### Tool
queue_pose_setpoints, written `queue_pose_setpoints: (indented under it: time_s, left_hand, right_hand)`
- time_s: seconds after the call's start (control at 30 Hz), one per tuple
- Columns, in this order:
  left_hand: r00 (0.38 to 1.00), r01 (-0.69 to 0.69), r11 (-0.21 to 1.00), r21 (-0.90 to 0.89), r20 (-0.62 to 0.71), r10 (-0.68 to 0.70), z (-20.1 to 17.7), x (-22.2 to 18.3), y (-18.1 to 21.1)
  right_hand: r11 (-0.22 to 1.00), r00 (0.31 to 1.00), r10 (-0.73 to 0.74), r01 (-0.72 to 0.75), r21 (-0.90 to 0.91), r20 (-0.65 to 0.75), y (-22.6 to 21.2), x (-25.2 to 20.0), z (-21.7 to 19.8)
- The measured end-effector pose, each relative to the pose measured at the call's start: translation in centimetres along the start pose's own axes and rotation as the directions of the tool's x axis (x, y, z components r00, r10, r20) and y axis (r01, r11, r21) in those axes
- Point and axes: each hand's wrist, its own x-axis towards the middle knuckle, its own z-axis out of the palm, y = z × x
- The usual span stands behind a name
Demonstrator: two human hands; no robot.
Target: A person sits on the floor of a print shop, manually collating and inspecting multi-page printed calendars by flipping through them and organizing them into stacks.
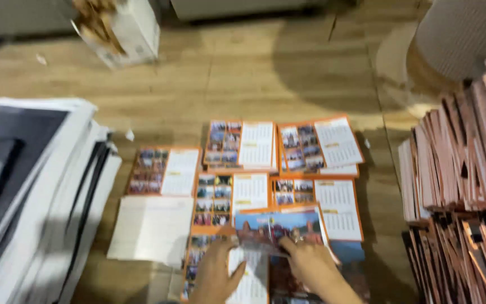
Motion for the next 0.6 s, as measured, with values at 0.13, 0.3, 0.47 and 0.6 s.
queue_pose_setpoints:
  time_s: [0.13,0.3,0.47,0.6]
  left_hand:
    - [0.903,0.187,0.965,0.185,0.354,-0.243,-0.7,-7.5,-4.3]
    - [0.867,-0.053,0.943,0.33,0.483,-0.12,0.0,-9.3,-6.3]
    - [0.84,-0.329,0.869,0.37,0.536,0.09,-0.7,-8.9,-6.5]
    - [0.831,-0.47,0.804,0.363,0.489,0.265,-0.1,-10.1,-6.4]
  right_hand:
    - [0.986,0.898,-0.165,0.149,-0.071,-0.407,-2.3,-1.6,0.7]
    - [0.962,0.887,-0.259,0.272,-0.021,-0.383,-8.1,-2.5,1.8]
    - [0.973,0.964,-0.23,0.233,0.0,-0.133,-11.3,-2.5,5.6]
    - [0.987,0.981,-0.155,0.16,0.028,-0.116,-11.4,-2.2,6.4]
